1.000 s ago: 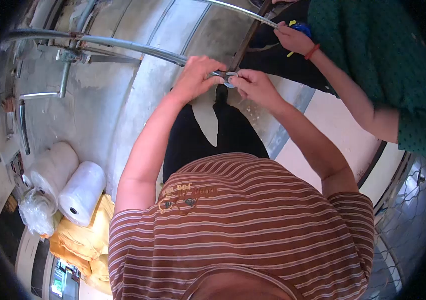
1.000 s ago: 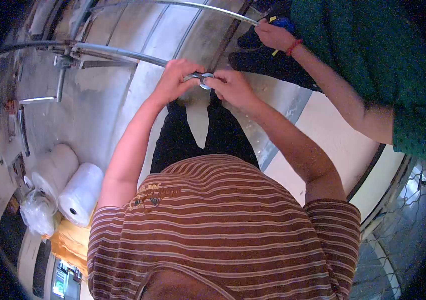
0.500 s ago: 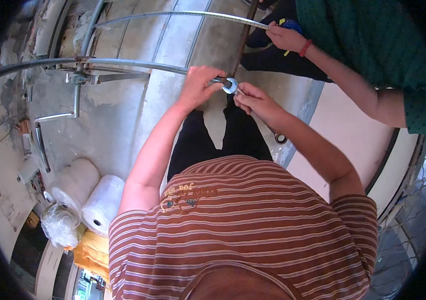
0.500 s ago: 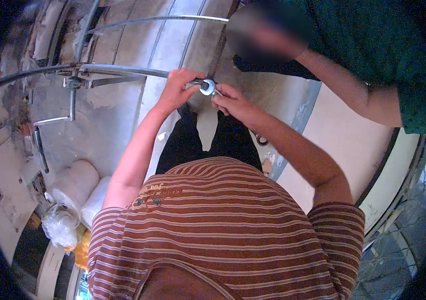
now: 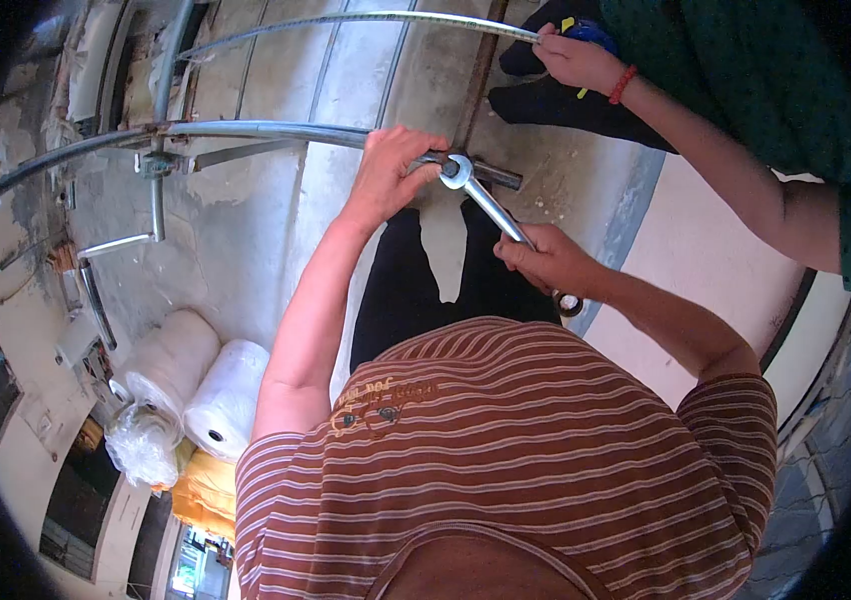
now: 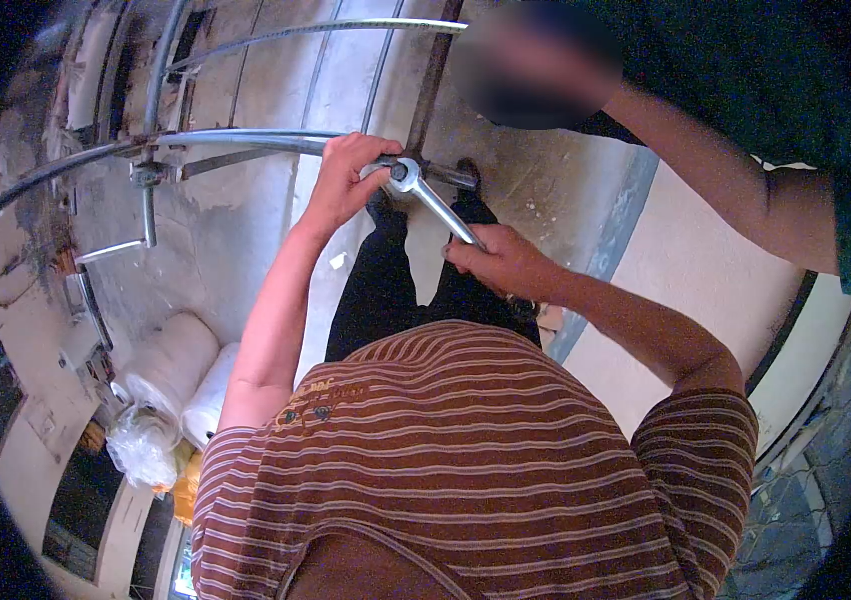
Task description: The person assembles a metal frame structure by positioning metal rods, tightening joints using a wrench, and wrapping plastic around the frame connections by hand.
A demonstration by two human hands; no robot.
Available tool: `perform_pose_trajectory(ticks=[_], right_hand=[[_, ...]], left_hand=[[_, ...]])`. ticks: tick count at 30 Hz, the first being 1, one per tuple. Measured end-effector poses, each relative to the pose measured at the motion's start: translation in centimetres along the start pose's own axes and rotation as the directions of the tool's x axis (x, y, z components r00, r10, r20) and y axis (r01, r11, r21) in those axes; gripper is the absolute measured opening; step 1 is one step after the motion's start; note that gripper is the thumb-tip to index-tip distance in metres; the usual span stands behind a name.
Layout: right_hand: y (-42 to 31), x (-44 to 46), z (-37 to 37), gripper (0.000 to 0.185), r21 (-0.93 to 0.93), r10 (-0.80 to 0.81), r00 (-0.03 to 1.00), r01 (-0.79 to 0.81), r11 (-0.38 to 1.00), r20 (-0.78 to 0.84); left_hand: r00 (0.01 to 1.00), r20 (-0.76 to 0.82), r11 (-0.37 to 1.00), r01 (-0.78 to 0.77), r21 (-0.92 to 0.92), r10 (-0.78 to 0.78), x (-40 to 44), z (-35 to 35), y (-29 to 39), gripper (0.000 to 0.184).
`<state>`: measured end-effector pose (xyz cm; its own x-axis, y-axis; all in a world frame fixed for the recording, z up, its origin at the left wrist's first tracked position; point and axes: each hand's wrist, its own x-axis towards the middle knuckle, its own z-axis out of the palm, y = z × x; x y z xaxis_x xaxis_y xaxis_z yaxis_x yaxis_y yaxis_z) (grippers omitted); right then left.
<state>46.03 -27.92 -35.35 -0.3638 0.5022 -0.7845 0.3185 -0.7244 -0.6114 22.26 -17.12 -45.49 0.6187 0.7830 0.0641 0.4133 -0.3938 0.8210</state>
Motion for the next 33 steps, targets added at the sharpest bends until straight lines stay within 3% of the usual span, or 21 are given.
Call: perform_pose_trajectory(ticks=[9,12,13,14,16,17,18,20,22,25,28,31,33], right_hand=[[3.0,1.7,6.9,0.034,0.121,-0.105,0.947,0.148,0.982,-0.305],[2.6,4.2,12.1,0.036,0.263,0.084,0.880,0.048,0.964,-0.468],[0.0,5.8,15.8,0.038,0.339,0.288,0.801,-0.114,0.934,-0.525],[0.6,8.5,18.4,0.034,0.428,0.212,0.863,0.005,0.904,-0.458],[-1.2,9.8,18.2,0.023,0.355,-0.183,0.848,0.391,0.849,-0.497],[-1.8,9.4,17.8,0.018,0.299,-0.200,0.793,0.432,0.851,-0.576],[-2.4,8.3,16.4,0.021,0.405,-0.150,0.788,0.457,0.792,-0.597],[-1.2,6.0,12.9,0.022,0.344,-0.116,0.886,0.291,0.893,-0.449],[1.0,3.9,11.2,0.029,0.365,-0.202,0.919,0.326,0.872,-0.337],[-1.9,1.9,9.0,0.037,0.380,-0.167,0.887,0.347,0.858,-0.431],[-3.8,2.4,5.3,0.039,0.079,-0.275,0.840,0.350,0.934,-0.468],[-4.6,2.5,1.8,0.038,0.143,-0.247,0.908,0.309,0.940,-0.339],[-5.4,2.2,-0.3,0.041,-0.074,-0.167,0.937,0.152,0.986,-0.307]], left_hand=[[0.999,-0.021,0.999,-0.036,-0.008,0.036,-0.1,0.3,-0.5,0.029],[0.998,-0.039,0.998,-0.056,0.000,0.056,0.0,0.3,-0.6,0.029],[0.998,-0.020,0.999,-0.053,0.006,0.053,-0.4,0.2,-0.3,0.030],[0.998,-0.013,0.998,-0.059,0.018,0.060,-0.4,0.0,-0.1,0.030],[0.998,0.000,0.998,-0.060,0.007,0.060,0.3,-0.5,-0.2,0.030],[0.999,0.012,0.999,-0.047,0.003,0.047,-0.4,-0.8,0.0,0.030],[0.999,0.010,0.999,-0.033,-0.011,0.033,-0.9,-1.1,0.6,0.030],[0.997,-0.024,0.997,-0.079,-0.017,0.078,0.2,-0.7,-0.4,0.028],[0.997,-0.026,0.996,-0.074,-0.056,0.073,0.0,-1.4,0.3,0.029],[0.997,-0.032,0.996,-0.066,-0.051,0.065,0.8,-1.4,0.1,0.030],[0.998,-0.014,0.997,-0.054,-0.056,0.054,0.2,-0.7,-0.1,0.031],[0.998,-0.018,0.997,-0.060,-0.054,0.060,0.5,-0.5,-0.5,0.031],[0.998,-0.027,0.996,-0.062,-0.072,0.060,0.4,-0.2,-0.6,0.030]])
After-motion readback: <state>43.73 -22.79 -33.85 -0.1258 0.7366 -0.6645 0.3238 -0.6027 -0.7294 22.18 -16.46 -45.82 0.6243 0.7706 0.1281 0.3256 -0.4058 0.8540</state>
